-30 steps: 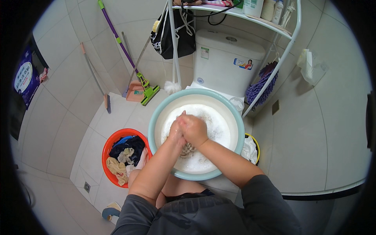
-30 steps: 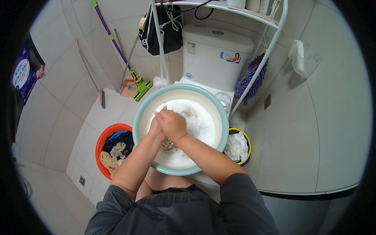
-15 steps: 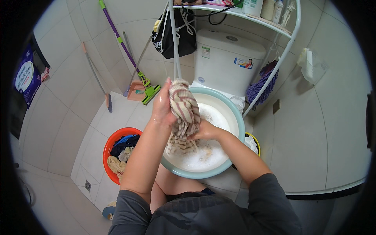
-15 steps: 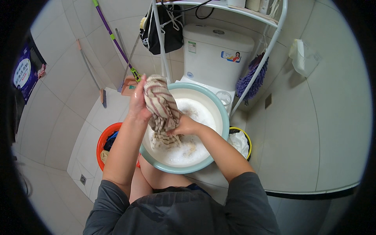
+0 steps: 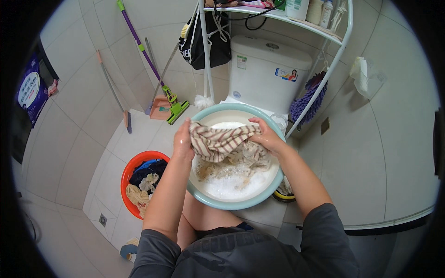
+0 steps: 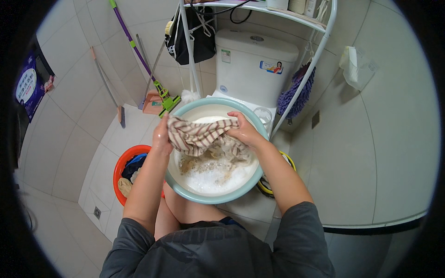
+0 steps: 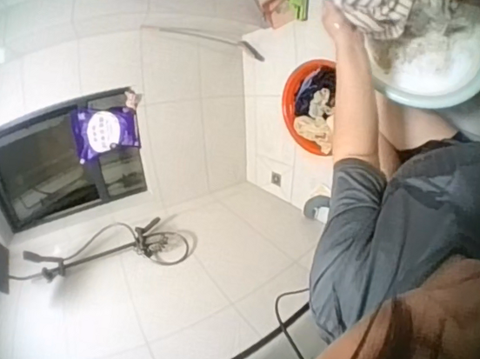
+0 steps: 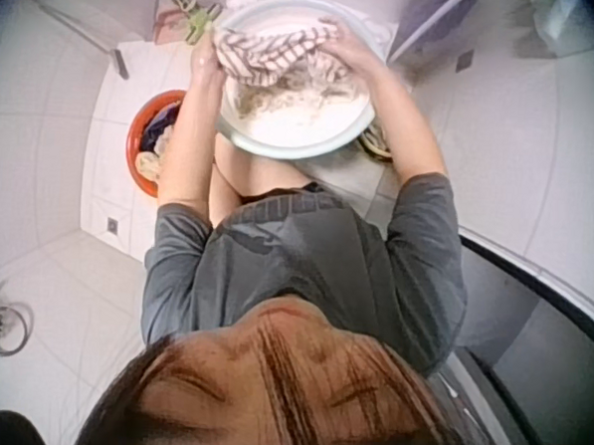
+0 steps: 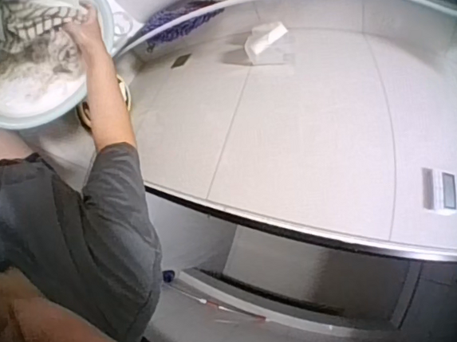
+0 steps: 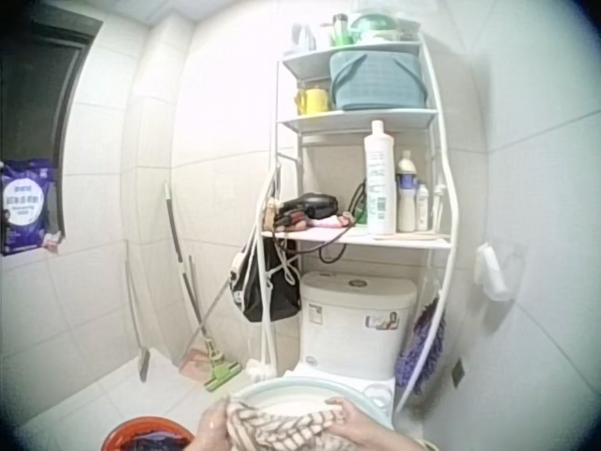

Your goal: The person washes clothes by hand in a basin, rubbing and wringing them in soapy water, then uses a plastic cup to scoop liquid from a nearby container and pour it into the basin and a bucket before resuming the washing.

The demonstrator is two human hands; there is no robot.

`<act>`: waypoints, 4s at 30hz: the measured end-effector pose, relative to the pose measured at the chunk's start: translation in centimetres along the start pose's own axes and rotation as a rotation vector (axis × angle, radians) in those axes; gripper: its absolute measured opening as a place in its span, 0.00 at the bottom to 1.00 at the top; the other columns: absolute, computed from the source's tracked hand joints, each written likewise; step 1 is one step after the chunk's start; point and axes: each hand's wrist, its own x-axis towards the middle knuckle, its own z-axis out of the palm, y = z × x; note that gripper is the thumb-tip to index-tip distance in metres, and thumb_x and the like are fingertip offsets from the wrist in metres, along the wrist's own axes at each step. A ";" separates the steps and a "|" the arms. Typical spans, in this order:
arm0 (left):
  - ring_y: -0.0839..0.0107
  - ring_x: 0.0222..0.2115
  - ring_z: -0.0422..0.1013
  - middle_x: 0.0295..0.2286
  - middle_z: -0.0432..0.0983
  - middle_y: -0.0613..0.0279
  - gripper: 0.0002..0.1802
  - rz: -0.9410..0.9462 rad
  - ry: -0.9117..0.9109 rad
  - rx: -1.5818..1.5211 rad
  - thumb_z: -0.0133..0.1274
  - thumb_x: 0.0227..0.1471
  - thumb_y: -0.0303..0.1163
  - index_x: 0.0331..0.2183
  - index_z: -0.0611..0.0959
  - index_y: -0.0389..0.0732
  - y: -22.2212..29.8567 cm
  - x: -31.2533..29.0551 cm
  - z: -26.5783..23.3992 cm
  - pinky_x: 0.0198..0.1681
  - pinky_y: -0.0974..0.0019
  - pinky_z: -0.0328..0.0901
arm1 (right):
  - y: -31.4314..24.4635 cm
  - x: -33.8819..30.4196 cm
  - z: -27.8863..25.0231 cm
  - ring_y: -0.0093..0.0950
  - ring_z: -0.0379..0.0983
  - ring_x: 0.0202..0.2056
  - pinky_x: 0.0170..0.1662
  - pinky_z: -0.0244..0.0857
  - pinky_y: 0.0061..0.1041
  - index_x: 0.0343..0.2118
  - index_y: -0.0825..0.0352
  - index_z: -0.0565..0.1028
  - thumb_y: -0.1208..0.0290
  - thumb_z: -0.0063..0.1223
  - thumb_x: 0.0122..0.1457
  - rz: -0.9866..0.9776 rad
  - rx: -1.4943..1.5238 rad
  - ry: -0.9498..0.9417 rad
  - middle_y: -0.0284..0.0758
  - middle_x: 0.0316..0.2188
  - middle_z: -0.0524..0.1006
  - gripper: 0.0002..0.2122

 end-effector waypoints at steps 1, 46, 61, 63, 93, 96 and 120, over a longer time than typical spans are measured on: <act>0.56 0.35 0.70 0.33 0.73 0.53 0.17 0.044 0.007 0.188 0.47 0.52 0.42 0.35 0.73 0.36 -1.4 0.7 -1.2 0.40 0.57 0.66 | 0.3 0.3 0.4 0.30 0.70 0.38 0.42 0.64 0.26 0.50 0.60 0.59 0.77 0.50 0.47 0.042 -0.207 0.015 0.41 0.41 0.70 0.25; 0.67 0.32 0.69 0.33 0.70 0.58 0.18 -0.075 -0.113 0.002 0.38 0.57 0.45 0.40 0.70 0.41 -6.2 -0.8 3.5 0.35 0.64 0.67 | 2.5 -0.7 10.8 0.40 0.63 0.43 0.45 0.60 0.33 0.33 0.64 0.72 0.73 0.53 0.44 -0.724 -0.701 0.437 0.41 0.38 0.65 0.10; 0.56 0.48 0.58 0.50 0.59 0.51 0.39 0.268 -0.424 1.899 0.56 0.42 0.47 0.53 0.60 0.45 -5.3 -1.1 0.5 0.50 0.58 0.54 | 4.4 2.6 3.6 0.40 0.58 0.51 0.48 0.60 0.42 0.50 0.57 0.65 0.54 0.47 0.53 0.027 -1.371 -0.026 0.40 0.52 0.61 0.22; 0.58 0.58 0.45 0.57 0.48 0.56 0.49 0.082 -0.579 2.025 0.58 0.40 0.49 0.58 0.52 0.45 -5.6 -0.9 0.1 0.58 0.51 0.45 | 5.6 1.2 4.3 0.42 0.50 0.56 0.51 0.56 0.47 0.55 0.53 0.59 0.52 0.49 0.51 0.120 -1.486 -0.176 0.38 0.55 0.55 0.28; 0.68 0.39 0.68 0.38 0.72 0.57 0.23 0.210 -0.299 1.048 0.42 0.44 0.20 0.46 0.73 0.41 -5.0 0.2 -1.9 0.43 0.71 0.61 | 2.1 1.3 1.1 0.34 0.64 0.46 0.47 0.62 0.27 0.49 0.59 0.65 0.74 0.56 0.39 -0.061 -0.986 -0.042 0.39 0.46 0.63 0.28; 0.59 0.40 0.69 0.40 0.72 0.49 0.19 0.274 -0.266 1.420 0.44 0.47 0.23 0.44 0.74 0.39 -6.6 1.2 -4.0 0.44 0.66 0.62 | 5.6 2.5 2.2 0.38 0.62 0.48 0.48 0.63 0.33 0.51 0.55 0.63 0.69 0.59 0.40 0.124 -1.187 -0.090 0.39 0.50 0.59 0.31; 0.68 0.25 0.69 0.26 0.71 0.61 0.14 -0.242 -0.119 -0.097 0.43 0.53 0.44 0.30 0.73 0.42 -7.0 -1.0 3.2 0.30 0.64 0.67 | 2.8 0.8 9.7 0.42 0.67 0.35 0.38 0.62 0.35 0.31 0.63 0.71 0.70 0.51 0.47 -0.576 -0.727 0.370 0.41 0.34 0.67 0.08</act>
